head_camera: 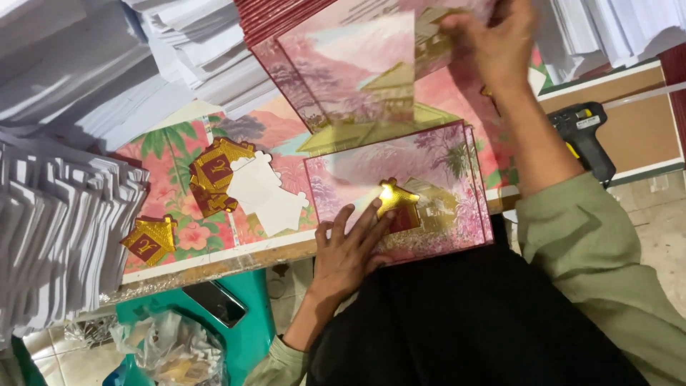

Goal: The person repeatedly applies hot glue to the back of small gold house-shaped cutouts and presses them onto the center of pink cards with a printed house scene. The person handles the cards and cutouts one at a time, using a hot glue gun throughout the clip.

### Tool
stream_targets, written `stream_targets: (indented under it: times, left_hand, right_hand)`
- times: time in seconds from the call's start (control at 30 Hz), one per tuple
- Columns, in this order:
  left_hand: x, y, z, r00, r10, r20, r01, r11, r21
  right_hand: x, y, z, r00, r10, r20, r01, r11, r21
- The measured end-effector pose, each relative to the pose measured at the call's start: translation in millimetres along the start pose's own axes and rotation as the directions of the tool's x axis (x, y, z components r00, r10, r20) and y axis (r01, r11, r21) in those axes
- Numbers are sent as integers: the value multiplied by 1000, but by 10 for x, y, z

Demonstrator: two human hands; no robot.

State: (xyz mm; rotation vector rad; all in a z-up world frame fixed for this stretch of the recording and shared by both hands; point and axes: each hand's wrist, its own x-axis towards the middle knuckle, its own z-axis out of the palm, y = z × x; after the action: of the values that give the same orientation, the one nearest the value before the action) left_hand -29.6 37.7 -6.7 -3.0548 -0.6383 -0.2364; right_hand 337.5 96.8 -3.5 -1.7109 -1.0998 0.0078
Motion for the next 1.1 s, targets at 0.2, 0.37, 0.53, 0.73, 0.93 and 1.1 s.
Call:
stream_targets:
  times: [0.2, 0.37, 0.53, 0.73, 0.93, 1.1]
  left_hand:
    - [-125, -44, 35, 932, -118, -342, -50, 894, -445]
    - [-421, 157, 187, 896, -73, -438, 61, 997, -41]
    - [-212, 228, 50, 961, 29, -276, -44, 998, -49]
    - [-241, 262, 87, 960, 37, -277, -50, 998, -42]
    - [-322, 352, 206, 927, 3, -374, 15, 999, 46]
    - [-284, 352, 223, 891, -6, -454, 21, 999, 26]
  right_hand:
    - [-629, -751, -784, 995, -97, -17, 98, 961, 260]
    - [-1508, -1027, -855, 769, 556, 316, -620, 770, 152]
    - [-1699, -683, -1074, 928, 316, 198, -267, 934, -239]
    - [-1631, -57, -1594, 989, 83, 118, 35, 657, -753]
    - [-1634, -316, -1524, 974, 151, 171, -30, 828, -560]
    - [-1695, -674, -1033, 937, -89, 339, 226, 892, -391]
